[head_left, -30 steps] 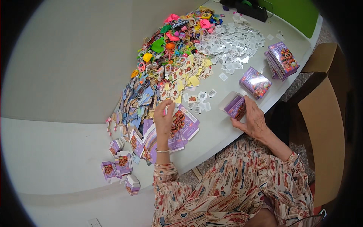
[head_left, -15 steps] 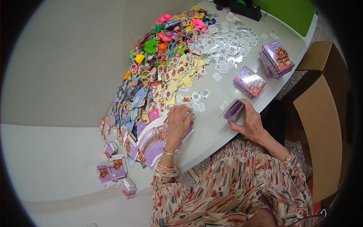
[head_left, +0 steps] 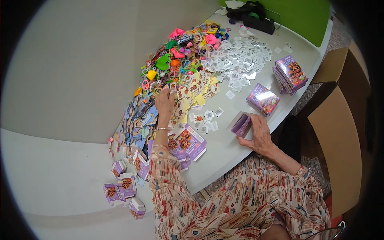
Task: Packing small colorful items into purple boxes and stacking them on a desk.
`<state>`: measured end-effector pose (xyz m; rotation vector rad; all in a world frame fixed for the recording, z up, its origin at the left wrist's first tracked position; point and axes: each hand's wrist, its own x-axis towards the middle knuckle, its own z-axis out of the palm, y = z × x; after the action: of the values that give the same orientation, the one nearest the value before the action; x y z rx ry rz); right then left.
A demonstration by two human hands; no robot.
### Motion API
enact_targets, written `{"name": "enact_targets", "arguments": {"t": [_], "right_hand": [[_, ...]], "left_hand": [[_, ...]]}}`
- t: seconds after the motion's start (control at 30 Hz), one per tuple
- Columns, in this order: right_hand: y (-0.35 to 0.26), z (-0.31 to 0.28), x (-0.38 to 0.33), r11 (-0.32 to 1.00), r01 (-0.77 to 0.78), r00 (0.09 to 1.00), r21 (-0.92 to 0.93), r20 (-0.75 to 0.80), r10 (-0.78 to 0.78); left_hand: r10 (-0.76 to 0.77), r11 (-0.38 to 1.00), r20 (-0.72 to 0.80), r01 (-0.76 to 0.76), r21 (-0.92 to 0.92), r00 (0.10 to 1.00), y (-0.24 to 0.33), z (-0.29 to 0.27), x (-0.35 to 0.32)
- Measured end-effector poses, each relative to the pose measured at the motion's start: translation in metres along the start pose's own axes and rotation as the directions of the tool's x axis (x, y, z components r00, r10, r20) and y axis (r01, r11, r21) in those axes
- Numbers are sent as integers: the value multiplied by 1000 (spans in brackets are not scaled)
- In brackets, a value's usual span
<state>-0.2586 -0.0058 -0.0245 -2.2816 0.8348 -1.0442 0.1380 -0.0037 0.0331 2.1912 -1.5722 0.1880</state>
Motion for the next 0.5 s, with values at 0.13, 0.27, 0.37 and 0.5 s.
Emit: {"name": "enact_targets", "arguments": {"t": [0.13, 0.27, 0.37, 0.5], "right_hand": [[5, -2, -1, 999, -29, 1000, -35, 0, 29], [2, -1, 1, 999, 5, 999, -36, -37, -6], [1, -2, 0, 1000, -29, 1000, 12, -1, 29], [3, -1, -1, 999, -30, 999, 31, -10, 31]], "left_hand": [[-6, 991, 28, 2, 135, 1000, 7, 20, 29], [87, 909, 31, -92, 407, 996, -9, 34, 39], [-27, 924, 117, -20, 381, 993, -13, 31, 44], [-93, 967, 49, 79, 242, 994, -7, 27, 41]]}}
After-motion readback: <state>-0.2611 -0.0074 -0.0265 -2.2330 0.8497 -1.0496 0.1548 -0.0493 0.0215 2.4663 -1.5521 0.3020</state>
